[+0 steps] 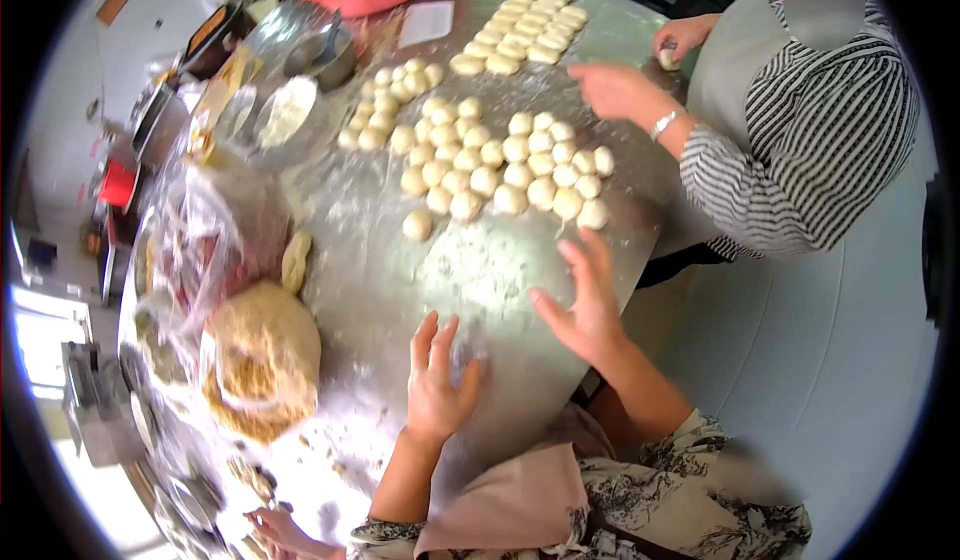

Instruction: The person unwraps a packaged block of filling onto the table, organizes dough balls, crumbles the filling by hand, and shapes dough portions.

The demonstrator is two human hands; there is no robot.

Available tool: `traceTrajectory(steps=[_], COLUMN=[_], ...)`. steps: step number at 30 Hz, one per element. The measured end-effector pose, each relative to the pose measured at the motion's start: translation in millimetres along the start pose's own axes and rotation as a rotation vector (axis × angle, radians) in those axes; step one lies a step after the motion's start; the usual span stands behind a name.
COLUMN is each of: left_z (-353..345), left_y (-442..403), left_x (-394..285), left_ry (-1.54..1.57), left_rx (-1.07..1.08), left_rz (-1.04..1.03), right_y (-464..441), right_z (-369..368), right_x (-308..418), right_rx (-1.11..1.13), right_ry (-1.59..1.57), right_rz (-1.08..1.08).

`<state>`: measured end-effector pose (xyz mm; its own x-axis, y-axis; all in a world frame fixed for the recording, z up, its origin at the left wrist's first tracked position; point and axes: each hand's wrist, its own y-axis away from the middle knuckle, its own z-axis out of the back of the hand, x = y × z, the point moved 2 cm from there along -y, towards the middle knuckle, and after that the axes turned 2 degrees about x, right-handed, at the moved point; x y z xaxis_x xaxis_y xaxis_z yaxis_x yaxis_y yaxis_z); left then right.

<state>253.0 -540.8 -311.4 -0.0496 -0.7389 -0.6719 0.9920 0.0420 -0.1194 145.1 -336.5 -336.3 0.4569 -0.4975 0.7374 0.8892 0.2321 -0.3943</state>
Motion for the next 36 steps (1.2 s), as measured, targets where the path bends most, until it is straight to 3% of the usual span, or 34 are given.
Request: traceTrajectory(steps=[5, 9, 12, 15, 17, 20, 22, 24, 27, 30, 34, 36], left_z=[20.0, 34.3, 38.7, 38.8, 39.0, 39.2, 37.9, 33.0, 32.0, 37.6, 38.4, 37.1], left_y=[113.8, 178.2, 215.8, 247.4, 265.0, 286.7, 296.5, 299.3, 297.0, 287.9, 288.1, 289.6], left_x=[15.4, 22.3, 29.5, 36.2, 41.0, 48.4, 53.7, 55.6, 55.7, 56.1, 59.5, 62.3], left_ry=[-0.064, -0.061, -0.131, -0.113, -0.118, -0.169, -0.197, -0.186, -0.147, -0.159, -0.210, -0.279], left_rx=[-0.175, -0.355, -0.484, -0.565, -0.613, -0.672, -0.702, -0.703, -0.651, -0.635, -0.672, -0.685], left_rz=[0.213, 0.377, 0.414, 0.474, 0.506, 0.511, 0.525, 0.540, 0.635, 0.668, 0.693, 0.682], right_y=[74.1, 138.8, 161.0, 159.3, 135.3, 65.5, 27.4, 6.4, 23.6, 54.8, 118.9, 130.8], right_z=[-52.3, -88.4, -105.0, -123.2, -120.8, -102.5, -87.7, -66.0, -82.5, -125.5, -157.3, -150.2], right_x=[71.2, 105.1, 119.8, 124.7, 113.4, 64.3, 15.1, -8.2, 8.0, 60.5, 137.6, 146.6], right_rx=[0.501, 0.847, 0.939, 0.954, 0.900, 0.674, 0.506, 0.411, 0.479, 0.589, 0.894, 0.992], right_ry=[-0.134, -0.095, 0.043, 0.044, 0.080, 0.472, 0.777, 0.808, 0.878, 0.812, 0.483, 0.379], right_rz=[0.208, 0.625, 0.789, 0.822, 0.790, 0.495, 0.133, -0.051, -0.059, 0.164, 0.672, 0.733])
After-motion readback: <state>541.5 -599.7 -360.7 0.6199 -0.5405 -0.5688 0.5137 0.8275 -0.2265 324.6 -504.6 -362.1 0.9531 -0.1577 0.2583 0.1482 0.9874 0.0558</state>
